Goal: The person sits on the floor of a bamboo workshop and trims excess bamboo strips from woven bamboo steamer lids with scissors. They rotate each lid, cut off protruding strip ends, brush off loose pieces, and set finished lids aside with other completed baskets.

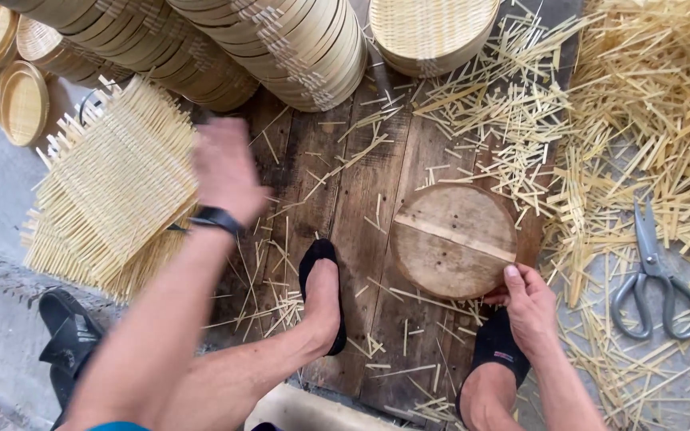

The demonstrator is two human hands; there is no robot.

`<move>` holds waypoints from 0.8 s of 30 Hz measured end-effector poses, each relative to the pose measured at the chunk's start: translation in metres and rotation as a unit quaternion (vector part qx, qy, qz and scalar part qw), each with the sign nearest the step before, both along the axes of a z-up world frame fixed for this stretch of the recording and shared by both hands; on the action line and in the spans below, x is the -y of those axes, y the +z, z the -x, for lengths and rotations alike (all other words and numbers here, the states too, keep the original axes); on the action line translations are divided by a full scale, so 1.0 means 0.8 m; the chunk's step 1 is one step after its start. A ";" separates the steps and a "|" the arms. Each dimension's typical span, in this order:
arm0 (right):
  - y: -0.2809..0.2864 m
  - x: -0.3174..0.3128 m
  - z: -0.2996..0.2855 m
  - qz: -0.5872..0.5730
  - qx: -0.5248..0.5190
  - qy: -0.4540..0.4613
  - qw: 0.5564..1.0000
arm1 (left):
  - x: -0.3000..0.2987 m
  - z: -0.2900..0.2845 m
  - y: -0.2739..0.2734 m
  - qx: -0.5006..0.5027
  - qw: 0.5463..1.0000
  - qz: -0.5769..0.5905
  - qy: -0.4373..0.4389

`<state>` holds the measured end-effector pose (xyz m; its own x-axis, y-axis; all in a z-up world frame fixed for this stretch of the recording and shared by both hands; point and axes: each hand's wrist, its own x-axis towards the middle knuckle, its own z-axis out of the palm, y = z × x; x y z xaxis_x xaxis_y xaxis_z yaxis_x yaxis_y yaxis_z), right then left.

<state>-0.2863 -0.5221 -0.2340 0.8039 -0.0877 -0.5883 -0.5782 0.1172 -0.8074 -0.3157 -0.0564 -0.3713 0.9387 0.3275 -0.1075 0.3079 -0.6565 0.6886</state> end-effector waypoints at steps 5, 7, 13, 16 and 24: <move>-0.018 0.004 0.009 -0.033 0.028 -0.037 0.998 | 0.184 0.001 0.301 -0.205 0.899 0.301 0.242; -0.010 0.003 0.006 -0.023 0.030 -0.030 0.999 | 0.189 -0.001 0.301 -0.225 0.900 0.293 0.231; -0.004 0.002 0.009 -0.027 0.040 -0.031 0.998 | 0.185 0.006 0.296 -0.270 0.894 0.276 0.229; 0.001 0.013 0.007 -0.033 0.033 -0.053 0.998 | 0.184 0.009 0.290 -0.298 0.889 0.265 0.226; 0.002 0.040 0.013 0.001 0.022 -0.076 0.997 | 0.185 0.008 0.276 -0.197 0.903 0.305 0.231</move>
<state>-0.2965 -0.5545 -0.2326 0.8069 -0.2107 -0.5519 -0.5172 0.1994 -0.8323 -0.3222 -0.2043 -0.1503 0.5667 0.4410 -0.6960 0.7514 0.0698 0.6561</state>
